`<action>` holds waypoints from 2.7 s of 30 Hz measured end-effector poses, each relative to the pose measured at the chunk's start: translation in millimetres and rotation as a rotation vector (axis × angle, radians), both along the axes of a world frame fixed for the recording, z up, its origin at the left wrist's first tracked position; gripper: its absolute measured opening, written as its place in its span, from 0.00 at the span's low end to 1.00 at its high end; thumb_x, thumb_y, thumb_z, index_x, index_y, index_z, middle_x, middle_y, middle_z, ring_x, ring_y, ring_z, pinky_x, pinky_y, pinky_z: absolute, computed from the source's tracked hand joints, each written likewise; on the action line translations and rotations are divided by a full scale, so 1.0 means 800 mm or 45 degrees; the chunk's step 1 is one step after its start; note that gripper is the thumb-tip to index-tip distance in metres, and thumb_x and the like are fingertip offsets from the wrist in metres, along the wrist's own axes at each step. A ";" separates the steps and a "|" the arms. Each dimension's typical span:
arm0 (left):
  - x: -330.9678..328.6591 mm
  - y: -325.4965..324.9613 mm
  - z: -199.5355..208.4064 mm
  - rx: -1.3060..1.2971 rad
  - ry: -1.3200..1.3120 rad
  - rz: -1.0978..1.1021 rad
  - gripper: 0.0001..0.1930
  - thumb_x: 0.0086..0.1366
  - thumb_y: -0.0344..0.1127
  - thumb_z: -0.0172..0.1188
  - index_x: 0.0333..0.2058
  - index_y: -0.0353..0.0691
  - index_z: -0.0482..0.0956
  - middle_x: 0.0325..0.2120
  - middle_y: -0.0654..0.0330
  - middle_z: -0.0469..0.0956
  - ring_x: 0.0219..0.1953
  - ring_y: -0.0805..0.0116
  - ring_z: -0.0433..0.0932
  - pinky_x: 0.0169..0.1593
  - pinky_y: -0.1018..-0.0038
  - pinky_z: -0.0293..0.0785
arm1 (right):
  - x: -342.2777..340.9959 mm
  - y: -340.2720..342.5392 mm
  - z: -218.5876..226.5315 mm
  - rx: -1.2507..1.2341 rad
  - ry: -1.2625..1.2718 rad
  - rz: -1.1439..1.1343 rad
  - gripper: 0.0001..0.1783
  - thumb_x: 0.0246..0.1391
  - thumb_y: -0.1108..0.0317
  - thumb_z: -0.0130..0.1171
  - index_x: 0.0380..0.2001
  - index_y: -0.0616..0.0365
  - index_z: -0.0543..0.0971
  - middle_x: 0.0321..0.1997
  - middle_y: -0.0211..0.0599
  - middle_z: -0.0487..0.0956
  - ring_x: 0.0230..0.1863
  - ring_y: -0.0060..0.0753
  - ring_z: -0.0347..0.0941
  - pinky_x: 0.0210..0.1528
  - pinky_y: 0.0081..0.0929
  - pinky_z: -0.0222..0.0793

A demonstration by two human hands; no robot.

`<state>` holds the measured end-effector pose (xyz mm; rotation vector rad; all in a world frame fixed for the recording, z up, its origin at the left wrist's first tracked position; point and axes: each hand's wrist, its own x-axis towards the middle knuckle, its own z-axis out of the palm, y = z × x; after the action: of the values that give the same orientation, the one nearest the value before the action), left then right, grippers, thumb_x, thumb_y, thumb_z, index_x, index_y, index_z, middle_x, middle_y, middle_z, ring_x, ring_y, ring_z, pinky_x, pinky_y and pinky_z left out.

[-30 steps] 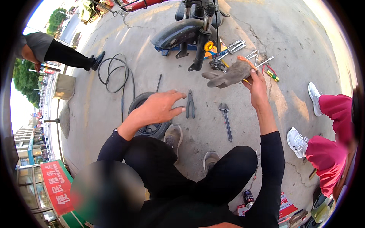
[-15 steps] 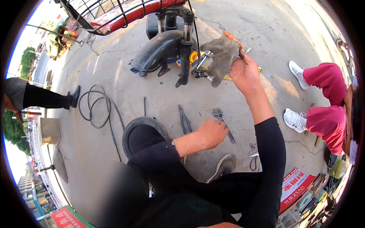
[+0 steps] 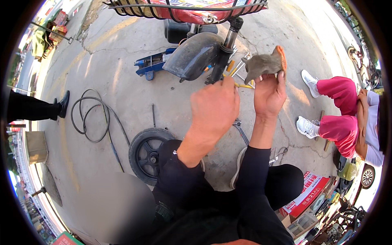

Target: The person applies a substance to the hub of a wheel using a red tool, then inserts a metal rod into the hub. They wipe the scooter's front fender with a cloth, pick up the wheel, and mount it onto the scooter's front fork, securing it with a bolt and tightening it with a wrench.

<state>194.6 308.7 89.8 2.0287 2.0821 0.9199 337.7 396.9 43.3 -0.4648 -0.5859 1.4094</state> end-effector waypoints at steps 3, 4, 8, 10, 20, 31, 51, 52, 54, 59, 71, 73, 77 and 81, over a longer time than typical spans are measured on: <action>-0.066 0.001 0.015 0.325 -0.469 0.353 0.10 0.68 0.38 0.60 0.40 0.38 0.79 0.29 0.59 0.82 0.30 0.62 0.83 0.33 0.68 0.76 | -0.056 -0.018 0.024 0.307 -0.619 0.207 0.14 0.69 0.65 0.52 0.52 0.60 0.75 0.56 0.34 0.77 0.55 0.31 0.75 0.59 0.32 0.69; -0.087 -0.005 0.019 0.359 -0.628 0.490 0.12 0.69 0.38 0.60 0.45 0.36 0.79 0.34 0.56 0.83 0.36 0.64 0.83 0.38 0.71 0.76 | -0.092 -0.038 0.045 0.305 -0.913 0.287 0.12 0.67 0.66 0.54 0.49 0.61 0.76 0.55 0.39 0.78 0.60 0.38 0.73 0.61 0.33 0.67; -0.145 -0.006 -0.011 0.276 -1.612 0.610 0.31 0.71 0.49 0.56 0.63 0.31 0.63 0.53 0.49 0.72 0.53 0.62 0.73 0.56 0.62 0.69 | -0.152 -0.035 0.005 1.295 -1.821 0.019 0.14 0.58 0.60 0.62 0.41 0.58 0.76 0.64 0.52 0.71 0.70 0.60 0.60 0.69 0.49 0.57; -0.158 -0.007 -0.025 -0.011 -2.108 0.503 0.43 0.70 0.58 0.53 0.69 0.30 0.51 0.58 0.48 0.67 0.56 0.59 0.69 0.61 0.53 0.64 | -0.154 -0.031 -0.007 1.242 -1.794 -0.031 0.20 0.58 0.54 0.61 0.43 0.60 0.78 0.63 0.51 0.72 0.69 0.59 0.60 0.69 0.52 0.56; -0.134 0.036 -0.046 0.021 -2.287 0.483 0.28 0.76 0.52 0.39 0.61 0.33 0.67 0.55 0.52 0.75 0.58 0.61 0.73 0.62 0.58 0.65 | -0.174 0.003 -0.024 0.826 -1.961 -0.363 0.33 0.59 0.53 0.58 0.60 0.68 0.72 0.68 0.54 0.68 0.72 0.57 0.58 0.69 0.49 0.58; -0.139 0.034 -0.051 -0.010 -2.399 0.257 0.17 0.73 0.34 0.39 0.52 0.31 0.72 0.47 0.52 0.80 0.47 0.58 0.81 0.54 0.62 0.77 | -0.184 -0.069 -0.027 0.679 -1.820 -0.159 0.46 0.58 0.48 0.58 0.64 0.81 0.61 0.72 0.71 0.57 0.75 0.69 0.47 0.75 0.53 0.46; -0.145 0.037 -0.049 0.142 -2.575 0.256 0.34 0.76 0.60 0.31 0.60 0.34 0.66 0.53 0.49 0.77 0.54 0.57 0.77 0.59 0.61 0.72 | -0.189 0.074 -0.006 1.192 -2.229 -0.192 0.21 0.63 0.54 0.51 0.48 0.60 0.78 0.47 0.48 0.82 0.54 0.49 0.77 0.59 0.44 0.69; -0.145 0.035 -0.050 0.186 -2.565 0.232 0.34 0.76 0.59 0.32 0.59 0.33 0.67 0.50 0.51 0.78 0.51 0.58 0.78 0.56 0.63 0.73 | -0.188 0.031 -0.006 1.218 -2.024 -0.230 0.20 0.63 0.60 0.53 0.52 0.59 0.78 0.55 0.49 0.79 0.61 0.50 0.72 0.67 0.42 0.60; -0.151 0.044 -0.060 0.222 -2.455 0.357 0.31 0.76 0.56 0.36 0.59 0.32 0.67 0.50 0.51 0.79 0.50 0.59 0.78 0.56 0.64 0.73 | -0.177 -0.004 -0.014 1.150 -1.834 -0.248 0.19 0.62 0.63 0.54 0.53 0.60 0.78 0.58 0.48 0.77 0.61 0.49 0.72 0.66 0.43 0.62; -0.138 0.041 -0.051 0.038 -2.404 0.277 0.24 0.76 0.47 0.42 0.56 0.32 0.70 0.49 0.52 0.79 0.48 0.63 0.79 0.51 0.64 0.76 | -0.157 0.005 -0.073 0.698 -1.359 -0.559 0.16 0.62 0.68 0.55 0.51 0.60 0.78 0.53 0.44 0.78 0.57 0.48 0.73 0.63 0.41 0.65; -0.131 0.040 -0.063 0.110 -1.969 0.384 0.21 0.74 0.33 0.48 0.61 0.27 0.67 0.53 0.53 0.76 0.51 0.65 0.77 0.55 0.65 0.75 | -0.168 0.060 -0.013 -0.341 0.316 -0.099 0.13 0.67 0.63 0.53 0.47 0.60 0.77 0.47 0.39 0.82 0.48 0.37 0.78 0.50 0.35 0.74; -0.122 0.044 -0.057 0.079 -1.952 0.359 0.23 0.74 0.32 0.48 0.63 0.25 0.64 0.53 0.52 0.76 0.51 0.64 0.77 0.55 0.63 0.75 | -0.199 0.165 -0.059 -0.171 0.695 0.133 0.11 0.62 0.70 0.46 0.34 0.42 0.78 0.29 0.30 0.76 0.27 0.30 0.71 0.32 0.30 0.69; -0.135 0.042 -0.067 0.102 -1.979 0.348 0.24 0.73 0.32 0.52 0.63 0.25 0.64 0.53 0.50 0.75 0.49 0.63 0.78 0.52 0.63 0.78 | -0.221 0.192 -0.025 -0.075 0.364 -0.093 0.09 0.60 0.69 0.47 0.30 0.45 0.78 0.28 0.31 0.77 0.28 0.32 0.72 0.33 0.34 0.70; -0.133 0.045 -0.066 0.078 -1.995 0.353 0.23 0.73 0.31 0.50 0.62 0.24 0.64 0.52 0.50 0.76 0.51 0.63 0.78 0.53 0.60 0.77 | -0.236 0.202 -0.024 -0.039 0.020 -0.249 0.08 0.59 0.65 0.50 0.30 0.48 0.79 0.29 0.36 0.79 0.30 0.38 0.74 0.35 0.38 0.72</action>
<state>87.8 344.9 37.1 0.4175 1.2795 1.7322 148.5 558.5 24.0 -0.5210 -0.4931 1.2358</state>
